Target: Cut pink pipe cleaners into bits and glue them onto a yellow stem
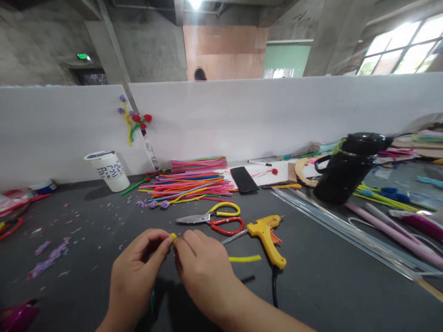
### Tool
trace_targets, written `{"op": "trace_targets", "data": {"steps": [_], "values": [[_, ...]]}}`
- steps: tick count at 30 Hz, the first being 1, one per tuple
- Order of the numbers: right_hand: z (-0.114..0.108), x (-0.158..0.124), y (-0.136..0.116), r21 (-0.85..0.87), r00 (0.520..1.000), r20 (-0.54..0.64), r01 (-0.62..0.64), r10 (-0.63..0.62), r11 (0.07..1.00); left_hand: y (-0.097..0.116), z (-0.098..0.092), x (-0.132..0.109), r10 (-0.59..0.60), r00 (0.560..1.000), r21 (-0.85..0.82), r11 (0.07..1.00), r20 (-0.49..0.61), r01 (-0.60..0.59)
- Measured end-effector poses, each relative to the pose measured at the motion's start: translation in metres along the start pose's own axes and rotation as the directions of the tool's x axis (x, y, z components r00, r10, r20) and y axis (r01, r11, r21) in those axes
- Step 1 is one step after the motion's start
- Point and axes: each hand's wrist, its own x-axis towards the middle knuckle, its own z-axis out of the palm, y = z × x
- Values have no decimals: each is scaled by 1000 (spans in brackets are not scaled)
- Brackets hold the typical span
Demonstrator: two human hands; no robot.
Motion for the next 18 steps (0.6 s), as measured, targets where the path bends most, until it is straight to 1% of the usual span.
{"op": "trace_targets", "data": {"steps": [1,3,5,7,10,12,13,14,15,16,17,18], "values": [[0,0,1,-54,999,19,40,-39,998,0,-1,1,-32,999,-6,999,25,32],[0,0,6,-127,989,86,134,-124,983,0,-3,4,-78,991,-21,996,110,81],[-2,2,10,-140,971,157,202,-180,969,-1,-6,8,-106,974,-45,992,199,118],[-6,5,14,-130,959,198,230,-202,964,-2,-7,11,-133,959,-69,986,252,155],[-11,7,16,-104,944,234,262,-233,959,-2,-8,15,-174,938,-81,975,300,207],[-12,8,16,-55,935,252,271,-250,961,-1,-9,17,-213,913,-101,960,349,262],[-12,9,16,-7,937,255,250,-240,968,-1,-10,18,-234,894,-120,947,382,299],[-12,9,15,61,946,249,199,-208,978,-1,-12,20,-255,872,-146,928,419,341],[-12,11,15,149,958,246,112,-146,982,-1,-13,21,-268,848,-179,906,457,383],[-12,12,15,259,964,260,-14,-56,966,0,-15,22,-276,827,-215,881,491,421],[-12,13,15,382,951,303,-175,56,908,0,-16,23,-275,811,-253,856,516,451],[-12,15,15,498,909,381,-356,169,791,0,-18,24,-267,801,-292,831,536,472]]}}
